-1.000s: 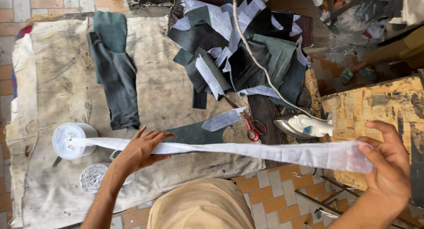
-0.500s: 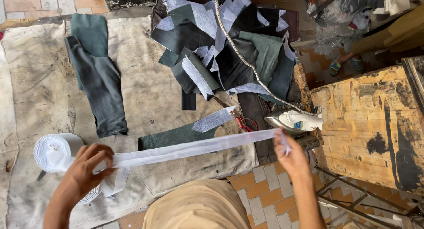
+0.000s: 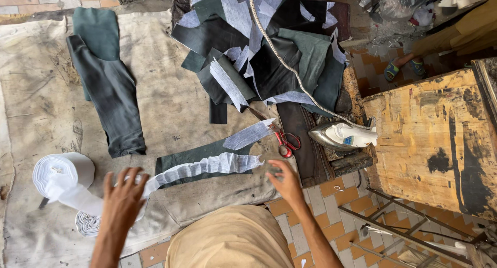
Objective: The person irons a white fabric strip on a work table, then places it on a dark green fabric piece and irons again. They repeat this process with additional strips, aligning and pressing each one before trimming the excess with scissors.
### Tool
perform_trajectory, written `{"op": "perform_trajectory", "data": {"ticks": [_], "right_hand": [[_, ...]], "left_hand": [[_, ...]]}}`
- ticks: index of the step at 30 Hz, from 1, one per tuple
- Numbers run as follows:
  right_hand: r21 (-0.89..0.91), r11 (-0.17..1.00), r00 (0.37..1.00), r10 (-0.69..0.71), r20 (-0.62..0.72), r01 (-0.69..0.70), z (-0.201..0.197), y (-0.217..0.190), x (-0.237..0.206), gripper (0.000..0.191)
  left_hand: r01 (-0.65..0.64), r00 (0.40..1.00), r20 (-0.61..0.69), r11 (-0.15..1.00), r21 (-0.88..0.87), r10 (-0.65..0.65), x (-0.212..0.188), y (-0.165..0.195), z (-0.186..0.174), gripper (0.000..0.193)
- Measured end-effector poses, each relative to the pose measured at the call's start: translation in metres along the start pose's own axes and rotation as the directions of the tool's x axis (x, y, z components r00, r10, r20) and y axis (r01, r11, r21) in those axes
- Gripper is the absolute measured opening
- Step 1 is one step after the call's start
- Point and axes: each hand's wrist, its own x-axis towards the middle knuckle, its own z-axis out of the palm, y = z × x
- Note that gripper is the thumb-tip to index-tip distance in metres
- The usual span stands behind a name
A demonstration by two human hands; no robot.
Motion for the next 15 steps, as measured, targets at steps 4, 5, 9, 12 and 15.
{"op": "perform_trajectory", "data": {"ticks": [4,5,9,12,15], "right_hand": [[-0.122,0.982,0.989,-0.147,0.008,0.147,0.018,-0.020,0.018,0.046],[-0.132,0.987,0.996,-0.092,0.020,0.094,0.021,-0.024,0.026,0.050],[-0.275,0.961,1.000,-0.017,0.003,0.017,0.033,-0.034,0.046,0.052],[-0.371,0.924,0.996,-0.082,0.034,0.089,0.032,-0.034,0.052,0.025],[-0.190,0.980,0.980,0.090,0.176,-0.056,0.016,-0.027,0.054,0.019]], "left_hand": [[-0.045,0.960,-0.273,0.934,-0.354,-0.058,0.025,0.040,-0.001,0.066],[-0.016,0.965,-0.248,0.916,-0.401,-0.091,0.027,0.043,0.000,0.065],[0.023,0.970,-0.208,0.900,-0.435,-0.126,0.038,0.044,0.000,0.054],[0.018,0.970,-0.216,0.926,-0.377,-0.108,0.041,0.037,-0.001,0.033],[-0.107,0.955,-0.293,0.877,-0.468,-0.040,0.038,0.026,0.000,0.022]]}}
